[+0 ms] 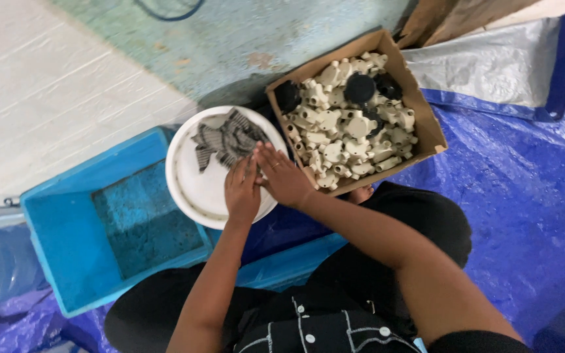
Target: Cleaning and inspecting white plastic pipe fittings by wiping them with a cloth and placing them into a box.
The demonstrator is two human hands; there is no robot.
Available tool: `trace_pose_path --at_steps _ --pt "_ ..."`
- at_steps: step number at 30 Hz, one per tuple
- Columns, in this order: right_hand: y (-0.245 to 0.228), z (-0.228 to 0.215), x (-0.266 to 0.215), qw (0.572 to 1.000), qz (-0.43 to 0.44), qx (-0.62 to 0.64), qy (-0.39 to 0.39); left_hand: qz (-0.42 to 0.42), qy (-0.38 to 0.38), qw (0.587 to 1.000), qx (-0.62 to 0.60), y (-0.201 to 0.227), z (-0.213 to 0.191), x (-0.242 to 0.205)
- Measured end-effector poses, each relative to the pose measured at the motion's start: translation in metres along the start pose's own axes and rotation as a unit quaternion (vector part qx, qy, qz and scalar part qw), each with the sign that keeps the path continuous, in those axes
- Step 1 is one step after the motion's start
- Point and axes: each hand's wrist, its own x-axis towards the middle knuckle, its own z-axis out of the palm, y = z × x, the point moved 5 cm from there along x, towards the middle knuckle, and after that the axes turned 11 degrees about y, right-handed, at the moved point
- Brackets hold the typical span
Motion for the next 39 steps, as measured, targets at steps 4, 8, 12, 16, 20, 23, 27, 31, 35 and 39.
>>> trace_pose_path --at_steps 4,8,12,16,20,23,27,31,35,39 --pt "0.077 -0.049 0.002 1.000 0.022 -0.012 0.000 0.005 -0.011 0.997 -0.075 0.051 0.062 0.042" --pt "0.164 -0.062 -0.016 0.993 0.044 -0.056 -0.096 0.025 -0.057 0.994 -0.085 0.090 0.154 0.047" --pt "0.247 -0.043 -0.048 0.982 0.105 -0.081 -0.134 0.073 -0.150 0.982 -0.093 0.121 0.249 0.040" --pt "0.302 0.006 -0.082 0.970 0.163 -0.062 -0.169 0.131 -0.193 0.968 -0.092 0.126 0.324 0.014" --pt "0.330 0.054 -0.103 0.954 0.222 -0.027 -0.201 0.191 -0.332 0.922 -0.059 0.114 0.370 -0.006" --pt "0.339 0.071 -0.107 0.964 0.218 -0.054 -0.145 0.240 -0.404 0.882 -0.027 0.103 0.389 -0.010" --pt "0.349 0.064 -0.098 0.978 0.166 -0.114 -0.047 0.250 -0.458 0.851 -0.065 0.103 0.401 0.008" --pt "0.370 0.060 -0.087 0.974 0.179 -0.101 -0.095 0.303 -0.449 0.839 -0.046 0.109 0.418 0.028" --pt "0.397 0.086 -0.105 0.971 0.175 -0.068 -0.149 0.278 -0.457 0.841 -0.084 0.105 0.444 0.019" --pt "0.403 0.089 -0.122 0.953 0.231 0.000 -0.195 0.267 -0.460 0.843 -0.083 0.103 0.459 -0.002"
